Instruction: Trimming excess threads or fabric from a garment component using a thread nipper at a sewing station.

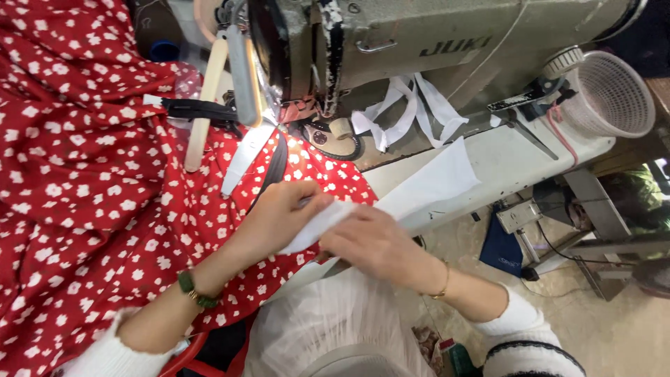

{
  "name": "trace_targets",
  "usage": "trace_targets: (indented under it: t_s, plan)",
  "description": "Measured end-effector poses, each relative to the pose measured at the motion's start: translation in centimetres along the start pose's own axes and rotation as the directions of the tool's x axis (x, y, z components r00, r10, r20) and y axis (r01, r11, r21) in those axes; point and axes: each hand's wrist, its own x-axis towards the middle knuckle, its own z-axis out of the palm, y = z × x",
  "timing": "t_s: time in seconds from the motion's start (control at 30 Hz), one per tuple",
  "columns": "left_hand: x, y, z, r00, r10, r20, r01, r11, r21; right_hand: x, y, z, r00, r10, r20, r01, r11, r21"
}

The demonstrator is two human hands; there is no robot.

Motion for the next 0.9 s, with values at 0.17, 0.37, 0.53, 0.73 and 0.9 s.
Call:
trace_targets:
  t_s: [0.17,0.37,0.53,0.73,0.9]
  plan:
    - [-1.9,-0.4,-1.8,0.995,-0.069,-0.078,0.072,0.997,0.037,-6.2,9.9,-2.7,0.941,0.334,0.060,-0.314,0.923,-0.223]
    - [-2.4,-1.7,-4.3,0.969,-0.182,-0.166,0.194,0.979,0.061,-11.8,17.0,-11.0,0.513,0.837,-0.190,-0.853,0.473,-0.221]
    - [-3.1,0.9,-5.1,0.976,-0.136,-0.171,0.171,0.962,0.211,-17.5,21.0,-15.2,0.280,0.943,-0.182,-0.941,0.232,-0.247]
    - [-3.7,-0.5,-4.0,0.914,0.389,-0.115,-0.219,0.710,0.670,-17.5,20.3,-16.0,0.320,0.905,-0.279,-0.928,0.240,-0.286]
    - [-6.7,1.0,-3.8,0.425,0.888,0.177,-0.011,-0.191,0.982,-13.7,17.9,-15.2,0.463,0.849,-0.253,-0.872,0.386,-0.299]
